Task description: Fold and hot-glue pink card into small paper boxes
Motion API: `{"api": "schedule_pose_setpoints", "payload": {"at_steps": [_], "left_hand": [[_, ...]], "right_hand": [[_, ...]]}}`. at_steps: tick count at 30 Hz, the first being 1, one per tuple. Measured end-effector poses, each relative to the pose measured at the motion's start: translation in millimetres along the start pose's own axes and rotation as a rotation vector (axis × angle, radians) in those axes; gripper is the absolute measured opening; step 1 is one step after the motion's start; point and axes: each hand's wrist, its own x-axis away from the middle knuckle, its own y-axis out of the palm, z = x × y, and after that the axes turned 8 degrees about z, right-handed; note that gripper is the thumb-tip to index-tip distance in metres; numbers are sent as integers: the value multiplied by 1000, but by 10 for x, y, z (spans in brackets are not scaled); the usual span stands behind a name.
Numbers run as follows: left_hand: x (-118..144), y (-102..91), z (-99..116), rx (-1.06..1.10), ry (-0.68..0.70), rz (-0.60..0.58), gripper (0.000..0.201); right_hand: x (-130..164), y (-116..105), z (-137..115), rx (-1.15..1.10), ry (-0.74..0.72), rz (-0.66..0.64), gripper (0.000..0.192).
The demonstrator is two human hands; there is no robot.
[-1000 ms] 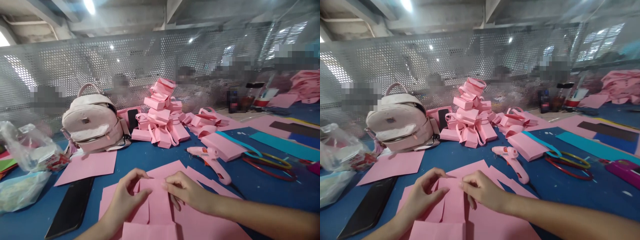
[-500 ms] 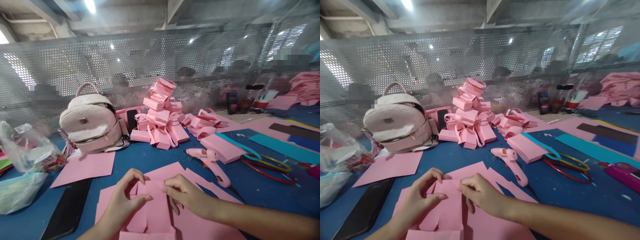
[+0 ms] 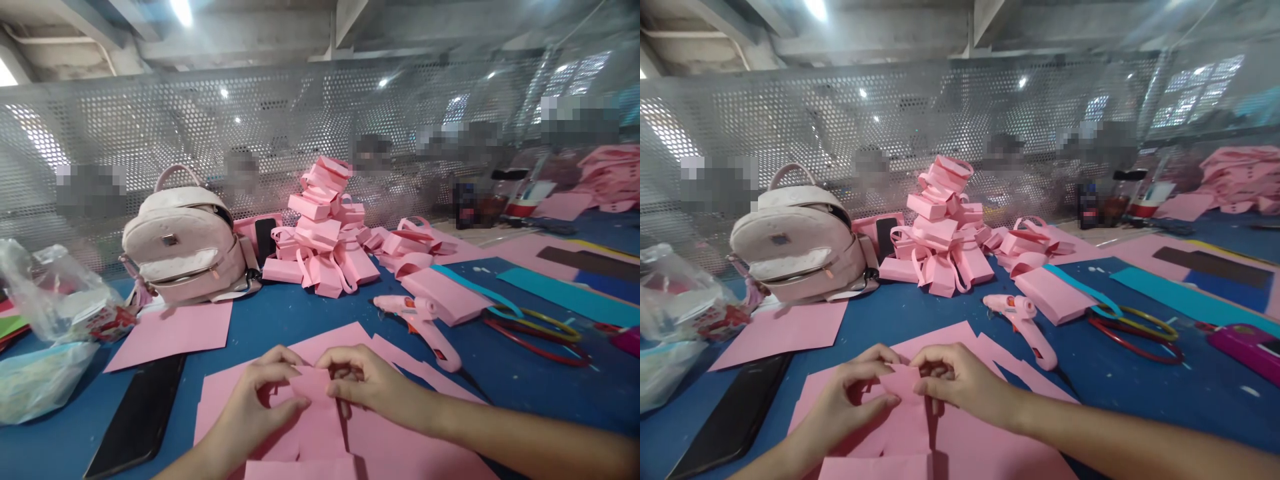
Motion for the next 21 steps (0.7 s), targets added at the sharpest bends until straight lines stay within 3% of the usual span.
{"api": "schedule_pose_setpoints", "payload": {"at_steps": [10, 18, 21], "left_hand": [[7, 8, 75, -94, -77, 59, 14], [18, -21, 85, 14, -69, -64, 23], [17, -48, 72, 97, -69, -92, 29]], "right_hand": [[19, 10, -64, -20, -43, 111, 38], [6, -47, -47, 19, -18, -39, 48], [6, -76, -48, -22, -39, -105, 43]]}}
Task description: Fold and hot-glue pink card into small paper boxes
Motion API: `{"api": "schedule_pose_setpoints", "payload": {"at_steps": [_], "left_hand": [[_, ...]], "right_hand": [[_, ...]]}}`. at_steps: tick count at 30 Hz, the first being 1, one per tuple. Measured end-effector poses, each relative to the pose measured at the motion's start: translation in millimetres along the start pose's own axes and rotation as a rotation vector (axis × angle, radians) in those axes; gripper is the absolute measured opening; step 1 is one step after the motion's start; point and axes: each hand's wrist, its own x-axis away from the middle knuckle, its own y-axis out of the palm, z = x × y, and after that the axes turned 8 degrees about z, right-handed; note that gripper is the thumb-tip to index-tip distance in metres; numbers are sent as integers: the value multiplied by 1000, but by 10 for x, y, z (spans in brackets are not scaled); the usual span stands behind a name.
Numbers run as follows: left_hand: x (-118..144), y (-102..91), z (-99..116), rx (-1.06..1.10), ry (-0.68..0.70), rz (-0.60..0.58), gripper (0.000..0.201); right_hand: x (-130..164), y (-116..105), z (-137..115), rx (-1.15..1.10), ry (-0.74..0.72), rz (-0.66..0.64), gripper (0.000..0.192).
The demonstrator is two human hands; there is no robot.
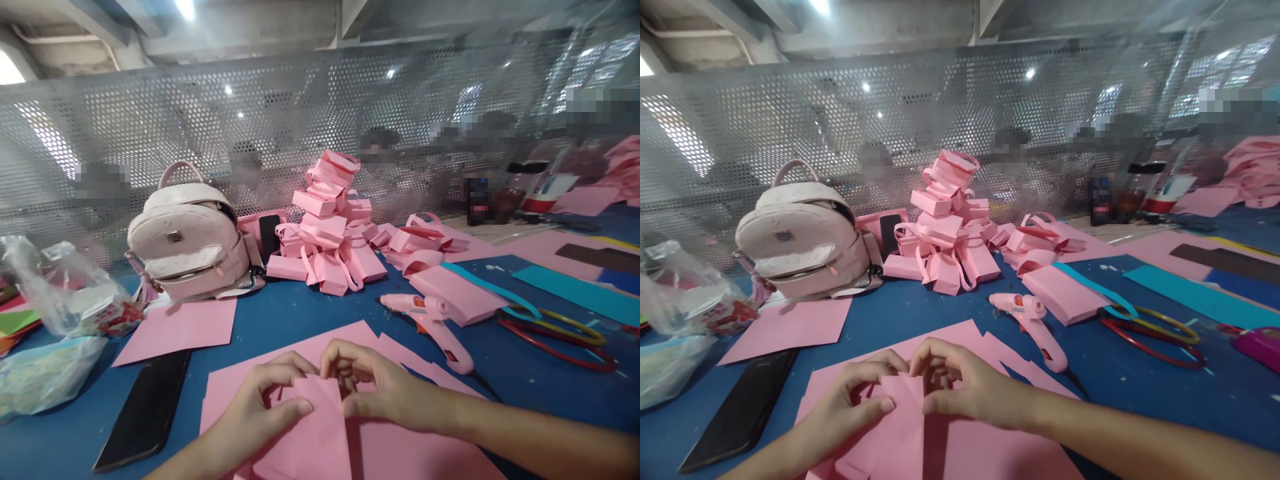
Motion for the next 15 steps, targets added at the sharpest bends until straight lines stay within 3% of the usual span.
{"api": "schedule_pose_setpoints", "payload": {"at_steps": [6, 15], "left_hand": [[-34, -13, 17, 67, -33, -49, 35], [0, -21, 1, 65, -28, -24, 24]], "right_hand": [[-3, -13, 20, -57, -38, -84, 41], [15, -3, -3, 35, 28, -99, 35]]}}
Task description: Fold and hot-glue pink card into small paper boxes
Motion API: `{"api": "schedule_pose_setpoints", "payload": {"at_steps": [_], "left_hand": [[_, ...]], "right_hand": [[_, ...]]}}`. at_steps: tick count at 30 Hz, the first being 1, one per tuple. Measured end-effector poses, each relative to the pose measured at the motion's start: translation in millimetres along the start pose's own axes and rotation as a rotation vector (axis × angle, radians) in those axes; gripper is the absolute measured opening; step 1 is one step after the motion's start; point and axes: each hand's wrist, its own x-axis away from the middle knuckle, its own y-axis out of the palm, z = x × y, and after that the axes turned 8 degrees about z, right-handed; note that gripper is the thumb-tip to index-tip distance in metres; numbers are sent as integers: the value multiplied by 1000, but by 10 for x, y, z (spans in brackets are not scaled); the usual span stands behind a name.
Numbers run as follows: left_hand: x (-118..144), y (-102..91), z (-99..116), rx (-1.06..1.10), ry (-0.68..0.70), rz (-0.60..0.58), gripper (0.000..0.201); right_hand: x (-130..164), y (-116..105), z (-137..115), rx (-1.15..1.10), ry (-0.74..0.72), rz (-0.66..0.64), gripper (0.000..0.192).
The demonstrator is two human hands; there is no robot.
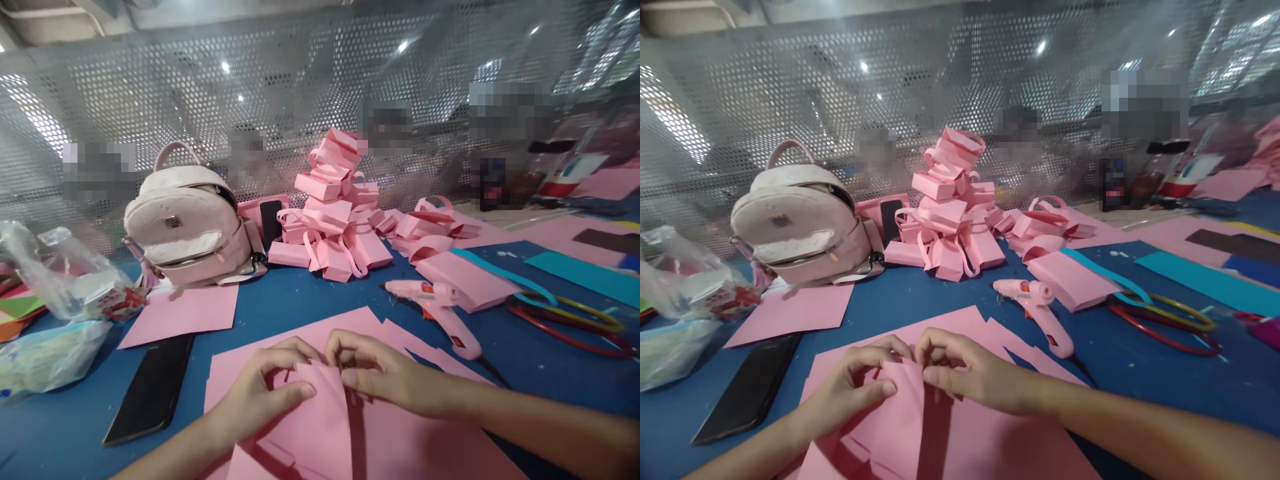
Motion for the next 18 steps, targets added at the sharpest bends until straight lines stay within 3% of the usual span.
{"api": "schedule_pose_setpoints", "payload": {"at_steps": [10, 14, 18], "left_hand": [[-2, 1, -41, -40, 7, 36, 20], [-6, 8, -6, -54, -7, 67, 26], [1, 20, 23, -56, -44, 183, 30]], "right_hand": [[2, 60, -18, 214, -46, 154, 20], [20, 62, 12, 213, -126, 258, 23], [40, 57, 61, 216, -278, 408, 24]]}}
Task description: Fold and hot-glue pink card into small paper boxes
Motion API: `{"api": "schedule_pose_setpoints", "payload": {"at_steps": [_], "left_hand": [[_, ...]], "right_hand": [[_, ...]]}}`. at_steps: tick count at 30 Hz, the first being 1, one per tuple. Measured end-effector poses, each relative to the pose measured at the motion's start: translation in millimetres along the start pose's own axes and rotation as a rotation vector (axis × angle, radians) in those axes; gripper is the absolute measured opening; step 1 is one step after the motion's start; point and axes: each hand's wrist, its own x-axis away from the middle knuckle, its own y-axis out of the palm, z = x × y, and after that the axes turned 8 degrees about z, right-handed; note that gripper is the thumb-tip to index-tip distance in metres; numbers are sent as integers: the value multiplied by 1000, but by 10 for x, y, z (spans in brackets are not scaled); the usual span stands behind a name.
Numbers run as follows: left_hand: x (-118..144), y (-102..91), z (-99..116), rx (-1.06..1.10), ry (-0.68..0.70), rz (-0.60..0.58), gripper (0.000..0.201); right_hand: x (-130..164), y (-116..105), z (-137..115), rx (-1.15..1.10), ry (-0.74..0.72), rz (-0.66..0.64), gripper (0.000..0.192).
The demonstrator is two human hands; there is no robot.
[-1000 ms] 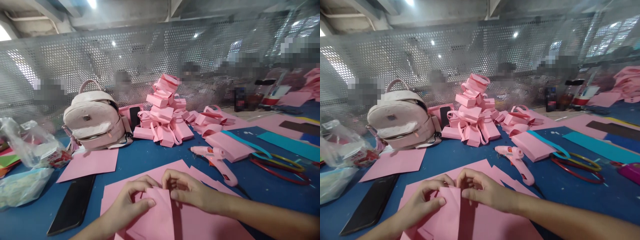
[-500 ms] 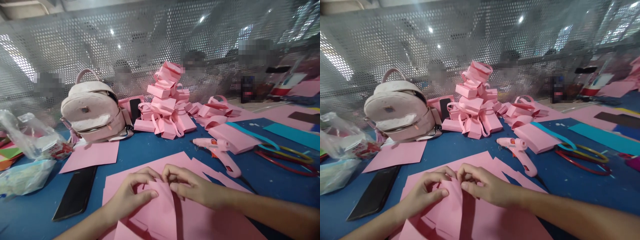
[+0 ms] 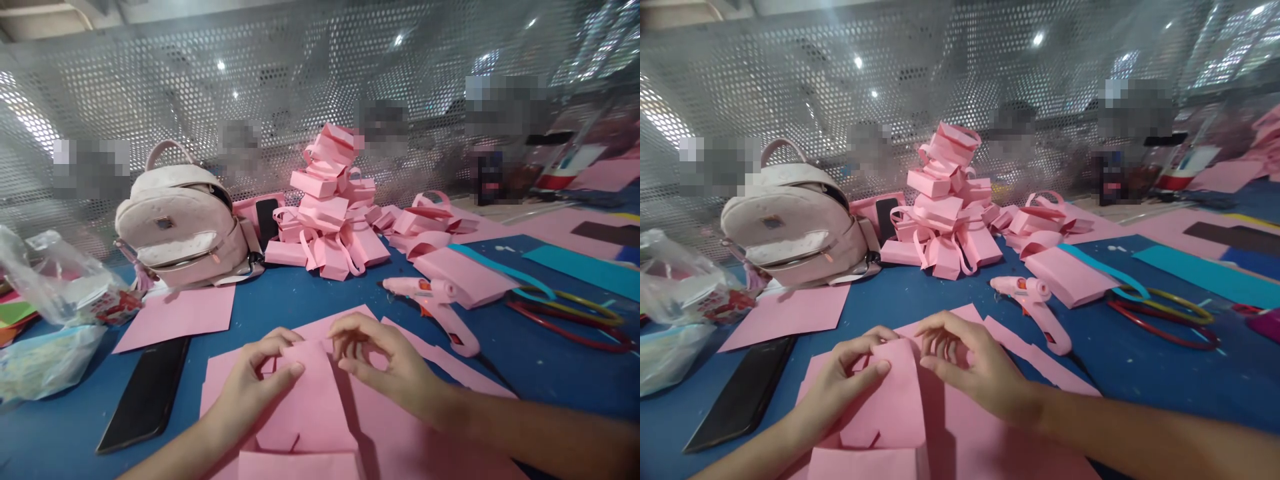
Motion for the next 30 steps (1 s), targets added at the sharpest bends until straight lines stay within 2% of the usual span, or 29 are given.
{"api": "schedule_pose_setpoints", "payload": {"at_steps": [5, 10, 16, 22, 30], "left_hand": [[12, 11, 6, -21, -49, 113, 29], [26, 17, 7, -86, -70, 181, 33], [40, 12, -11, -149, -34, 241, 39], [4, 8, -3, -185, -39, 207, 22], [5, -3, -34, -197, 14, 295, 11]], "right_hand": [[11, -22, 33, 136, -124, 9, 33], [24, -34, 46, 175, -105, -39, 40], [41, -33, 47, 193, -105, -59, 41], [38, -17, 34, 160, -98, -75, 41], [-6, -18, 9, 120, -119, -126, 39]]}}
